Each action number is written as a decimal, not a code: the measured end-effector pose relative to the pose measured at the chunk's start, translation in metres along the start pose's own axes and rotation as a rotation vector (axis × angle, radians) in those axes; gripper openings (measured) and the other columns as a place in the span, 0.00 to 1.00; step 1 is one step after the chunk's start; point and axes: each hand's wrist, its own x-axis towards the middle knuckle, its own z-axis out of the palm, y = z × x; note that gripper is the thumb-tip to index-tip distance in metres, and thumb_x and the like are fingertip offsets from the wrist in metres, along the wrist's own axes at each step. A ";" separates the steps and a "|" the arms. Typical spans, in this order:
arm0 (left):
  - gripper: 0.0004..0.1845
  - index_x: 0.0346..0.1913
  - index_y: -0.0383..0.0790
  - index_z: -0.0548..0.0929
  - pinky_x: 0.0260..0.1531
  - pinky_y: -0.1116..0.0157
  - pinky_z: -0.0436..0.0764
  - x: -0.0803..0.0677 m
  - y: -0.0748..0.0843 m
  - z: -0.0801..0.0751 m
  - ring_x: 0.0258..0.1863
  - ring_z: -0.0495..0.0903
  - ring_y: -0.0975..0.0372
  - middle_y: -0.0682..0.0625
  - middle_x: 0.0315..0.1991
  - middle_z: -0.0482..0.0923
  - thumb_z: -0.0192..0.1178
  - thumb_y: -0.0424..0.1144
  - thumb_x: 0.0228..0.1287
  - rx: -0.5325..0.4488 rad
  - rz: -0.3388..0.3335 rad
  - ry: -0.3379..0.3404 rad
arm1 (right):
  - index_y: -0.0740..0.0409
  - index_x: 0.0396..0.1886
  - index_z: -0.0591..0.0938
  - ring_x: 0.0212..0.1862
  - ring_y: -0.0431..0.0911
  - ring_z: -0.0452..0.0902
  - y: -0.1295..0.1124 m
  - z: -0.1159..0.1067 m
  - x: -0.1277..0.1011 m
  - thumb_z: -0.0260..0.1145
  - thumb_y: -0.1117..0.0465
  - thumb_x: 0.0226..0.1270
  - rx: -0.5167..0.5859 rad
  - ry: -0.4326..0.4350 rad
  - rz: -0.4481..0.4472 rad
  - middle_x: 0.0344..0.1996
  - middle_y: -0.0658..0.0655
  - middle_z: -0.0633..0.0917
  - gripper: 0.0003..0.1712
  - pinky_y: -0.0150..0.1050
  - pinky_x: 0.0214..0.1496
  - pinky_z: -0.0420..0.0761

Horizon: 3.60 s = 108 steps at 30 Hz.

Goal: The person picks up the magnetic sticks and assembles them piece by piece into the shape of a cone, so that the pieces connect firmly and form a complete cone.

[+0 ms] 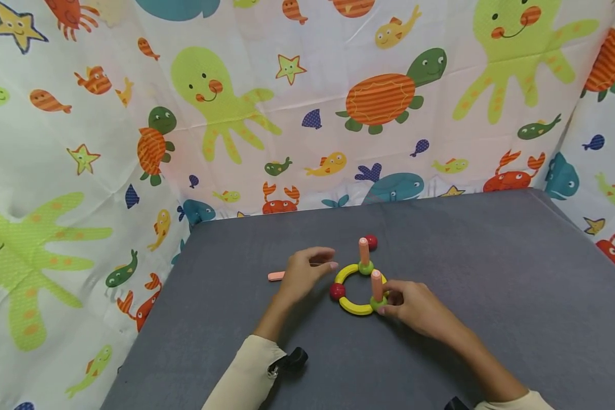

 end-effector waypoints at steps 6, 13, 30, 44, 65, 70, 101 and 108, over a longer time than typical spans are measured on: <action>0.18 0.53 0.47 0.84 0.49 0.62 0.80 -0.015 -0.011 -0.024 0.48 0.82 0.58 0.49 0.49 0.83 0.69 0.43 0.59 -0.025 0.012 0.093 | 0.43 0.38 0.83 0.30 0.40 0.76 0.001 0.000 0.000 0.74 0.52 0.57 0.004 0.002 0.015 0.26 0.44 0.81 0.10 0.33 0.31 0.75; 0.16 0.50 0.47 0.86 0.50 0.54 0.80 -0.028 -0.026 -0.041 0.50 0.81 0.49 0.45 0.48 0.83 0.71 0.39 0.57 -0.070 0.007 0.175 | 0.43 0.38 0.83 0.31 0.40 0.76 0.000 0.001 -0.001 0.74 0.52 0.57 0.011 0.003 0.022 0.26 0.44 0.81 0.11 0.33 0.32 0.75; 0.18 0.54 0.37 0.83 0.52 0.52 0.78 -0.042 -0.045 -0.065 0.53 0.80 0.51 0.46 0.51 0.83 0.67 0.38 0.62 0.002 -0.129 0.184 | 0.45 0.38 0.82 0.31 0.41 0.75 -0.002 0.000 -0.002 0.74 0.52 0.58 0.018 -0.012 0.035 0.26 0.45 0.80 0.11 0.34 0.31 0.74; 0.19 0.51 0.39 0.86 0.49 0.54 0.80 -0.040 -0.046 -0.063 0.51 0.81 0.54 0.46 0.48 0.84 0.67 0.23 0.56 0.190 -0.222 0.165 | 0.44 0.39 0.82 0.31 0.41 0.75 0.000 0.000 -0.005 0.73 0.51 0.58 0.027 -0.011 0.022 0.27 0.46 0.80 0.11 0.34 0.31 0.74; 0.19 0.52 0.43 0.85 0.44 0.64 0.81 -0.033 -0.029 -0.049 0.41 0.83 0.63 0.52 0.40 0.81 0.71 0.33 0.56 0.178 -0.055 0.119 | 0.45 0.41 0.83 0.32 0.42 0.74 0.000 0.002 -0.001 0.73 0.51 0.58 0.033 -0.029 0.048 0.28 0.47 0.80 0.13 0.34 0.31 0.74; 0.19 0.53 0.49 0.82 0.47 0.65 0.80 -0.033 -0.016 -0.039 0.42 0.81 0.66 0.57 0.42 0.80 0.70 0.40 0.58 0.122 0.013 0.025 | 0.45 0.40 0.82 0.32 0.41 0.75 0.001 0.002 -0.001 0.73 0.50 0.58 0.028 -0.018 0.039 0.28 0.46 0.79 0.12 0.34 0.31 0.74; 0.15 0.50 0.53 0.84 0.42 0.72 0.80 -0.036 0.007 0.001 0.38 0.81 0.73 0.62 0.41 0.83 0.69 0.42 0.59 -0.019 0.129 -0.087 | 0.45 0.39 0.82 0.30 0.38 0.75 0.003 0.000 -0.003 0.73 0.50 0.58 0.034 -0.005 -0.011 0.27 0.45 0.80 0.12 0.33 0.30 0.74; 0.15 0.49 0.53 0.84 0.44 0.73 0.80 -0.037 0.007 0.002 0.39 0.80 0.72 0.63 0.42 0.83 0.69 0.43 0.59 -0.007 0.110 -0.088 | 0.48 0.53 0.82 0.34 0.42 0.78 0.003 -0.014 -0.003 0.71 0.57 0.62 0.067 -0.040 -0.001 0.32 0.48 0.82 0.19 0.34 0.33 0.77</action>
